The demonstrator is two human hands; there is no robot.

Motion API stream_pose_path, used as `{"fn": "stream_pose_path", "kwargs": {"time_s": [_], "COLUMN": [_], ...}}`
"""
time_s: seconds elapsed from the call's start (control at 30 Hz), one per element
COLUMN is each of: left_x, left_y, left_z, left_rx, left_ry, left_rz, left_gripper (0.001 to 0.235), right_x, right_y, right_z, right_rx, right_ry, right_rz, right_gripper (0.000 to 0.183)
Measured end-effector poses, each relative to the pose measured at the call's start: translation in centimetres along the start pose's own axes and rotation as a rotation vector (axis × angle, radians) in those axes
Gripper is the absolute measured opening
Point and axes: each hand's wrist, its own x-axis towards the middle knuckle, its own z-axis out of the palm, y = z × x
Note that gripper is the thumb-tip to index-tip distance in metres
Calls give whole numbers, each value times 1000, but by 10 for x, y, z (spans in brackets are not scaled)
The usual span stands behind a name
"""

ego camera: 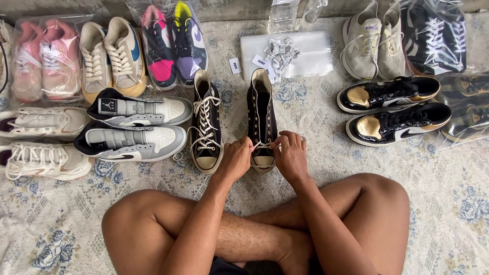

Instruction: The person sits on a rug surrounded by various pairs of sneakers and laces a black high-top shoe. They thread white laces through the eyelets, pull them tight, and tie a knot.

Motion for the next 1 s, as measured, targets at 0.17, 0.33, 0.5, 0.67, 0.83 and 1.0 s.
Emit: {"fn": "stream_pose_path", "kwargs": {"time_s": [0.17,0.33,0.5,0.67,0.83,1.0], "left_x": [-7,-15,-24,-31,-34,-38], "left_y": [20,17,16,27,42,55], "left_z": [-9,-6,-1,10,22,32], "left_rx": [-105,-86,-61,-38,-15,17], "left_ry": [39,32,24,22,19,21], "left_rz": [7,28,47,63,85,109], "left_gripper": [13,14,15,16,18,19], "right_x": [4,2,-2,-8,-9,-19], "right_y": [-5,7,9,7,1,-1], "right_z": [-11,-13,-10,-6,-3,-1], "right_rx": [65,117,196,256,315,395], "right_ry": [139,108,52,14,-18,-64], "right_rz": [-119,-76,-17,23,67,117], "right_gripper": [19,19,20,22,25,30]}}
